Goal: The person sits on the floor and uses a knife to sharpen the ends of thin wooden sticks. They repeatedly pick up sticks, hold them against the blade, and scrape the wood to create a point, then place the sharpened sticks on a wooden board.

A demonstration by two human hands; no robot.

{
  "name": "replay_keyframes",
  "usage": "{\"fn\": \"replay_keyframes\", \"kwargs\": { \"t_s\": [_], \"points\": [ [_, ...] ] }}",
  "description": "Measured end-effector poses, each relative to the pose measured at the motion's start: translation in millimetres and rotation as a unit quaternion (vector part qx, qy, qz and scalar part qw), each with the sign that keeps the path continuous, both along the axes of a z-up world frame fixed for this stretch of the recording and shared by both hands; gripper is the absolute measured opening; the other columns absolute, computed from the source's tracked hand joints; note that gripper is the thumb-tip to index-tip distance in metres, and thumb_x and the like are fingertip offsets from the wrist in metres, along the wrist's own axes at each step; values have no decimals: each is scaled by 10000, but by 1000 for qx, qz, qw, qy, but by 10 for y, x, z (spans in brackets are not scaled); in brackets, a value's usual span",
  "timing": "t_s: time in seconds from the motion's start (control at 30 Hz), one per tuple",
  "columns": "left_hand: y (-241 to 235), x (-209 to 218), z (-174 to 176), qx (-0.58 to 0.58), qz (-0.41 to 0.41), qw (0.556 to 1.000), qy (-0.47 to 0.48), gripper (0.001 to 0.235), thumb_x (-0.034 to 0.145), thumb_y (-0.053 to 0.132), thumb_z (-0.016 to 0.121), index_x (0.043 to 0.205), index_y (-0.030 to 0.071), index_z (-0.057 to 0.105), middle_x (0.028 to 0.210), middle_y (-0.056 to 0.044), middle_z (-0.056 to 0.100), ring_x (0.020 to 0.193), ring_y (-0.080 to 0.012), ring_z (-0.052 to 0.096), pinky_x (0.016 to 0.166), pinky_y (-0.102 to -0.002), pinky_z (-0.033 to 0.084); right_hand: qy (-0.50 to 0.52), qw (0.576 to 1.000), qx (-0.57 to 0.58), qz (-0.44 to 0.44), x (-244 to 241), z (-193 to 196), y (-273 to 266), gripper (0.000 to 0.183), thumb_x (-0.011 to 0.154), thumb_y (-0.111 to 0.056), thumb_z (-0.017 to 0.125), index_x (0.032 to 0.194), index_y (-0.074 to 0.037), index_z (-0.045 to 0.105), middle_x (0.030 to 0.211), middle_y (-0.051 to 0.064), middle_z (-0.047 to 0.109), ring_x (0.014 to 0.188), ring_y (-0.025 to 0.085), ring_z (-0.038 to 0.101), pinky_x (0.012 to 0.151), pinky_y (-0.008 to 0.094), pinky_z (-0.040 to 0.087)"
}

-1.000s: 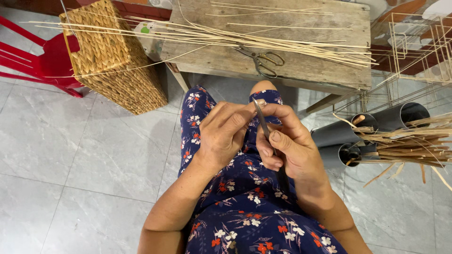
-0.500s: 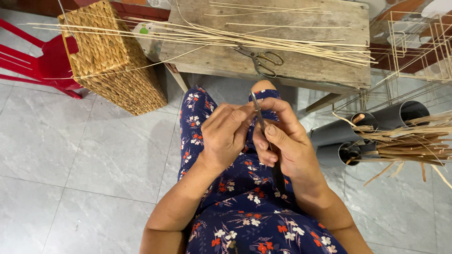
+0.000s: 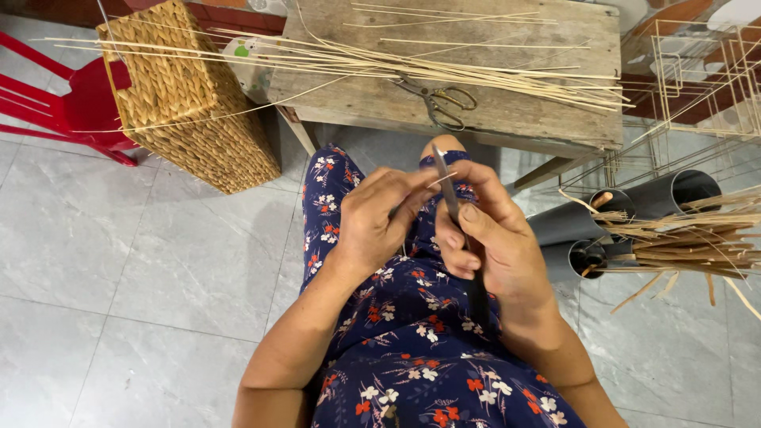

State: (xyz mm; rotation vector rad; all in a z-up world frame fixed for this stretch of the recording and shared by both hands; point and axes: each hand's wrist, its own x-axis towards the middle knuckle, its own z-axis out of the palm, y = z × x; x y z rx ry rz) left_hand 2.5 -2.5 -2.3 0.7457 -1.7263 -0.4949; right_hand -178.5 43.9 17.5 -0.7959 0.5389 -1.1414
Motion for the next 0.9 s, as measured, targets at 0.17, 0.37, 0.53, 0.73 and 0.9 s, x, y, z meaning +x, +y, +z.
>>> {"fn": "replay_keyframes", "kwargs": {
  "t_s": [0.17,0.37,0.53,0.73,0.9],
  "points": [
    [-56,-10,-91,-11,19,1000,-12,133,910,-44,742,1020,22,705,980,-82,745,900,-245,717,791,-342,568,4,1000,16,11,67,-103,-132,396,1062,-206,598,1435,-151,478,819,58,504,544,90,416,468,231,360],
    [-164,21,-143,39,-29,999,-21,226,867,-37,740,1087,7,717,1031,-111,741,936,-284,708,805,-357,564,27,1000,1,-7,10,-120,-162,376,1057,-225,586,1412,-152,486,824,75,529,547,92,426,457,224,360],
    [-215,15,-184,28,8,998,-48,174,919,-32,709,1064,62,710,1037,-72,760,972,-241,729,846,-340,587,51,999,-11,-11,68,-274,-267,340,1071,-209,580,1379,-106,481,839,66,527,556,97,430,475,231,371],
    [41,451,80,251,-25,952,170,181,1091,145,571,1024,3,661,902,-52,725,806,-105,657,738,-262,554,297,923,-236,-63,40,-129,-51,313,1081,-138,578,1373,-51,504,913,80,628,648,101,480,540,244,401],
    [469,1010,323,307,-228,919,97,424,1096,322,497,943,-25,687,869,-92,755,716,-107,693,644,-251,570,434,707,-548,-103,168,237,-33,300,1019,-69,672,1304,-78,578,985,74,663,812,207,657,673,331,530]
  ]
}}
